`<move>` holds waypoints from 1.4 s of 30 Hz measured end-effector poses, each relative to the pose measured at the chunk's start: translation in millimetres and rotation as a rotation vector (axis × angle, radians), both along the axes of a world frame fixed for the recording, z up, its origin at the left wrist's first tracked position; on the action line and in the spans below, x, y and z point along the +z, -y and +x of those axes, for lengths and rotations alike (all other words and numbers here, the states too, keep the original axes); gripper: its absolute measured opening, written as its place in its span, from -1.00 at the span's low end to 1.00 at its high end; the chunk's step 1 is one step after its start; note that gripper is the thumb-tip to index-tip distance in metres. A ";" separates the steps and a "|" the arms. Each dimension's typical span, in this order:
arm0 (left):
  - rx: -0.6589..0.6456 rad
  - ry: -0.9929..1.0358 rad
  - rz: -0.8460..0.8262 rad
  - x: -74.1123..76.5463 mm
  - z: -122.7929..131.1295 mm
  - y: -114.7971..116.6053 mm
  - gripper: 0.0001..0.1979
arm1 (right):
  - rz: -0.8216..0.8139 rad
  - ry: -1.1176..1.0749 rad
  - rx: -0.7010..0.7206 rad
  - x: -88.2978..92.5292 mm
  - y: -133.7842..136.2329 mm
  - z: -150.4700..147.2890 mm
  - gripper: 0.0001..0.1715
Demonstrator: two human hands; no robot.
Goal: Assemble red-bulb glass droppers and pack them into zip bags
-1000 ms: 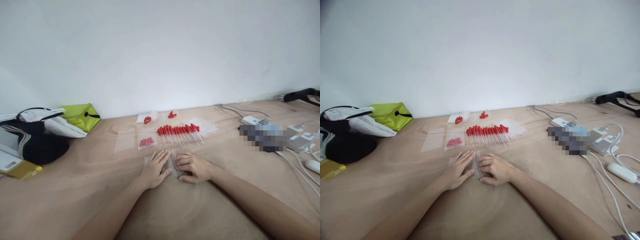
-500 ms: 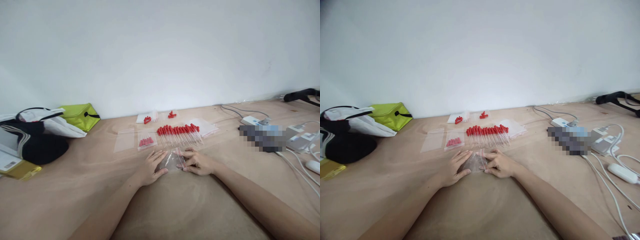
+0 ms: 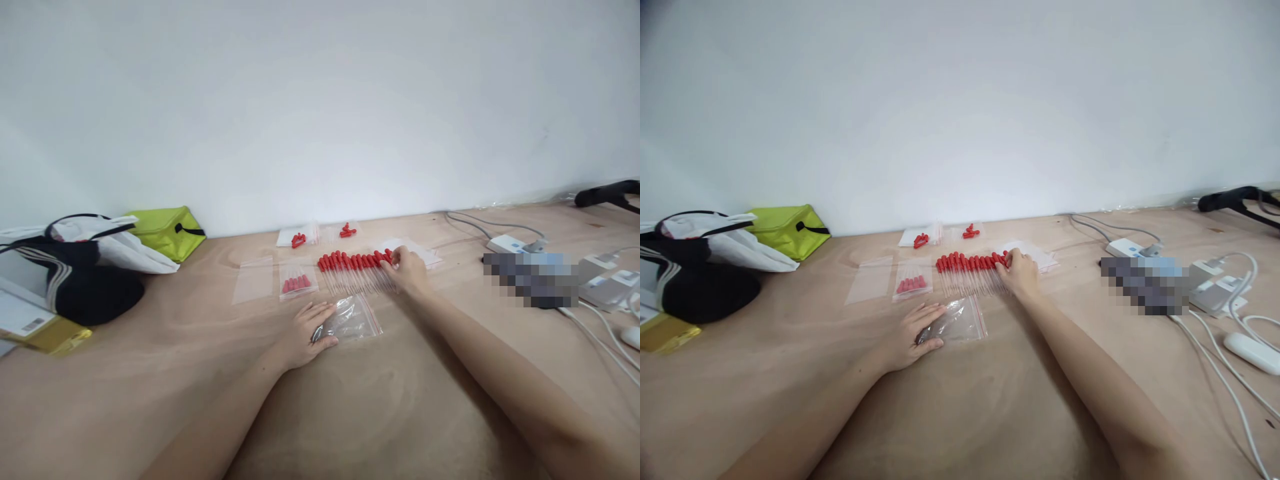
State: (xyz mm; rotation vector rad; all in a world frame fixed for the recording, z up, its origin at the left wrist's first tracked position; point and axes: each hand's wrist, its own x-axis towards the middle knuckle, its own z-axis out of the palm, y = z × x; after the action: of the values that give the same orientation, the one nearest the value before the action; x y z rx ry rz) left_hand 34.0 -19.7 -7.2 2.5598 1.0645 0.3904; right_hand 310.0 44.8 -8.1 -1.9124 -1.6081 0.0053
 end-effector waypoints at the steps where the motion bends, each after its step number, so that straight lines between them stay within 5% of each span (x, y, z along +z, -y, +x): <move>1: 0.001 0.003 0.000 0.2 0.0 0.2 -0.45 | -0.027 0.019 -0.058 -0.4 -7.6 -3.4 -0.69; 8: -0.010 0.017 0.021 -1.6 0.2 0.3 -0.45 | -0.252 0.081 -0.155 7.4 -27.0 -22.3 -0.61; 13: -0.013 0.014 0.009 -3.3 0.0 -0.1 -0.44 | -0.221 0.003 -0.128 17.1 -28.1 -21.5 -0.59; 18: -0.007 0.017 -0.005 -2.2 0.3 0.6 -0.45 | 0.058 -0.466 0.083 18.3 -11.5 -1.3 -0.71; 22: -0.002 0.037 0.005 -2.8 0.5 0.5 -0.45 | 0.135 -0.992 0.198 -1.4 18.5 8.1 -0.74; 25: 0.001 0.042 0.003 -2.5 0.5 0.6 -0.46 | 0.173 -1.158 0.192 -16.5 39.2 1.4 -0.72; 35: 0.007 0.024 -0.026 -0.5 0.4 1.9 -0.44 | 0.140 -1.165 0.269 -23.7 64.3 -29.5 -0.53; 42: 0.033 0.102 0.029 -1.7 -0.1 3.5 -0.43 | -0.131 -1.137 0.478 -22.3 78.7 -39.8 -0.58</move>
State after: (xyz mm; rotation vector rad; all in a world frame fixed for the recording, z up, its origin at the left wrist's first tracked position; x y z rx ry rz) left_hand 33.9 -23.2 -8.9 2.5206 1.0731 0.5427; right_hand 270.2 -33.9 -30.3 -1.1241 -1.1691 1.1822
